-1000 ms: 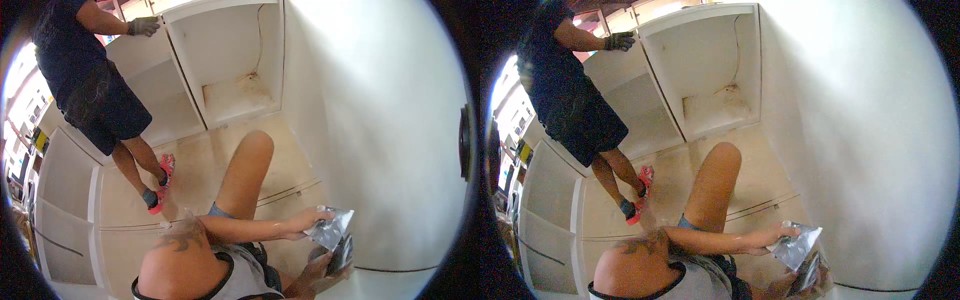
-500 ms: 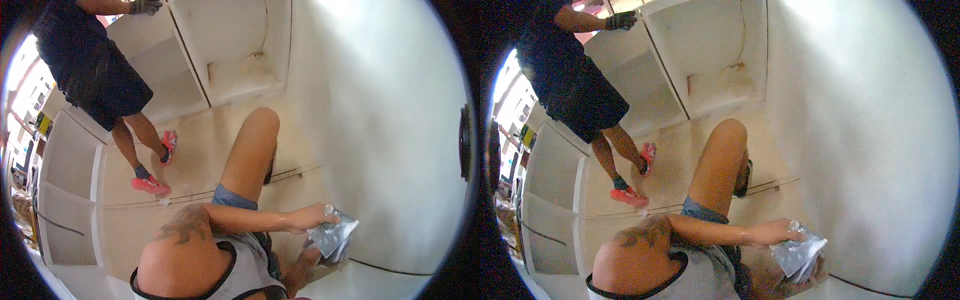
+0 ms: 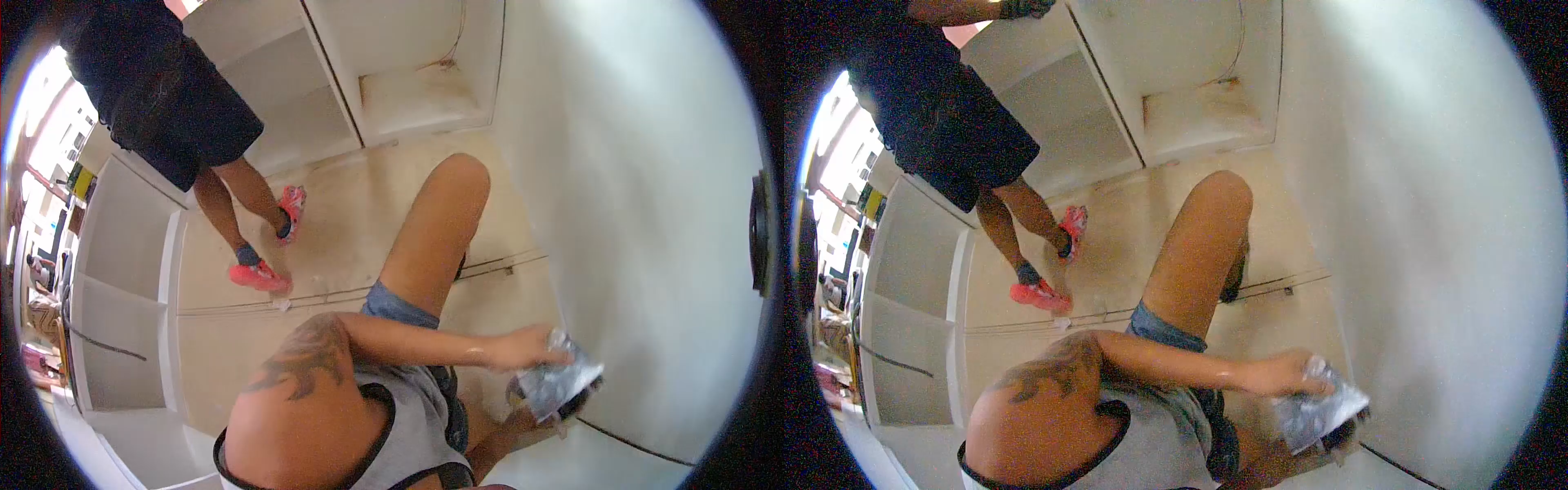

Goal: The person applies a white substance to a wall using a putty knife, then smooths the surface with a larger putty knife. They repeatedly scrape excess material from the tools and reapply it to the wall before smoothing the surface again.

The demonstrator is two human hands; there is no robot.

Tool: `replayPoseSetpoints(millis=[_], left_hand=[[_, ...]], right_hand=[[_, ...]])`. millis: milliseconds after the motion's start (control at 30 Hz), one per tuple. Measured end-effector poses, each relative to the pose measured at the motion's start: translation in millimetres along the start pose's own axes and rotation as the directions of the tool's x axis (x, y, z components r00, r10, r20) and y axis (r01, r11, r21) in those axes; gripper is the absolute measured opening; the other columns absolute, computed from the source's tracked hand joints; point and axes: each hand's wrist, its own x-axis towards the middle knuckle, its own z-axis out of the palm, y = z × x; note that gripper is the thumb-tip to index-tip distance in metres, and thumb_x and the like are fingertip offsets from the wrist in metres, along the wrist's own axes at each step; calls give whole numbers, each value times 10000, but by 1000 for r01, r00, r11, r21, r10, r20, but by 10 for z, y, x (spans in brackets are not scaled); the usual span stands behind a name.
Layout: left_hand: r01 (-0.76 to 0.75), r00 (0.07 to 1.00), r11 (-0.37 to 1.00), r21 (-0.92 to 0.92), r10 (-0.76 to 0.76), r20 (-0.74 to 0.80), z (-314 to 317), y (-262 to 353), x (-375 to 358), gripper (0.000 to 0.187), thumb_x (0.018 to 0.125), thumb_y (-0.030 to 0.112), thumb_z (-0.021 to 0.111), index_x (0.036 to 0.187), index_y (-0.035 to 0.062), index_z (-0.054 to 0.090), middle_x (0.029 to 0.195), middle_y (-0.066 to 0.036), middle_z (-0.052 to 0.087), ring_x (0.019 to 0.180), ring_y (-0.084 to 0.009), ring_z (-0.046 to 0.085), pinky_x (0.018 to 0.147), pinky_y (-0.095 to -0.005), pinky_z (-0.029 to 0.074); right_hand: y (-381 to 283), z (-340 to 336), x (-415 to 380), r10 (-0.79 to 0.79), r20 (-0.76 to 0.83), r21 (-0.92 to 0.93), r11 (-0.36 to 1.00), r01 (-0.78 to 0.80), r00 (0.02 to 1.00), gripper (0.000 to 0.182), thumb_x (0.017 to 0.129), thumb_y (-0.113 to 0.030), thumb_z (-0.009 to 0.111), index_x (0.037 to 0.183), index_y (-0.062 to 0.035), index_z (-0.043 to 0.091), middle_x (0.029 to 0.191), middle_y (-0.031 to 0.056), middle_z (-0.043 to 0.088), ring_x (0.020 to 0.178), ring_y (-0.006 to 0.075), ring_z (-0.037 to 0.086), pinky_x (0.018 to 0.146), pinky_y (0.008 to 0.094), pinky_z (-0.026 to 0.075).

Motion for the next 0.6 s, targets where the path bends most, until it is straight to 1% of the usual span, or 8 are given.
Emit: replayPoseSetpoints(millis=[67,100,167,333,400,467,533,600], left_hand=[[152,973,889,-432,-211,-93,-43,64,-4,282,905,266,641,878,-13,671,808,-51,677,715,-122,577,681,-314,496],[151,973,891,-428,-211,-96,-69,57,3,282,905,266,641,878,-13,671,808,-51,677,715,-122,577,681,-314,496],[192,979,981,29,-189,-79,-74,-36,-21,301,893,272,651,914,-28,662,812,-48,669,728,-136,572,699,-338,496],[-92,995,988,-124,86,-51,-13,-80,-171,362,910,357,632,951,-1,666,790,-55,682,668,-133,575,659,-353,500],[-20,992,969,-245,-11,-123,-73,-162,-164,361,911,361,635,944,2,664,788,-49,679,676,-124,574,657,-349,499],[38,983,939,-341,-96,-155,-145,-78,-194,361,912,365,637,936,5,662,786,-43,677,684,-116,573,654,-345,499],[139,985,986,93,-128,-120,-197,152,-314,379,905,387,642,916,8,658,777,-54,676,689,-124,580,654,-349,495],[40,993,997,70,-32,-116,-309,18,-364,395,902,402,640,905,7,656,769,-62,674,686,-138,586,653,-357,495]], right_hand=[[68,-101,-101,45,21,-1,999,-45,999,514,812,-183,725,1279,-78,539,1175,128,602,1048,281,593,924,384,491],[31,-40,-225,49,22,0,999,-49,999,514,812,-183,725,1279,-77,539,1173,128,603,1046,281,594,924,384,491],[-206,251,-281,46,58,5,999,-47,997,512,814,-185,724,1279,-75,540,1170,127,606,1042,281,596,923,383,492],[278,158,-114,-22,181,70,998,9,983,508,817,-188,721,1279,-72,542,1161,125,613,1033,281,603,920,380,495],[1325,-836,7,11,224,69,997,-27,975,507,818,-189,720,1278,-70,543,1158,124,615,1029,281,605,919,379,496],[203,316,68,28,228,60,997,-43,973,505,819,-190,718,1278,-68,544,1154,123,618,1025,280,608,918,378,497],[186,390,55,23,237,59,998,-38,971,504,821,-191,717,1278,-67,545,1151,122,621,1021,280,610,916,377,498],[369,327,230,16,268,61,998,-33,963,503,822,-193,716,1278,-65,546,1147,121,623,1017,280,613,915,376,498]])
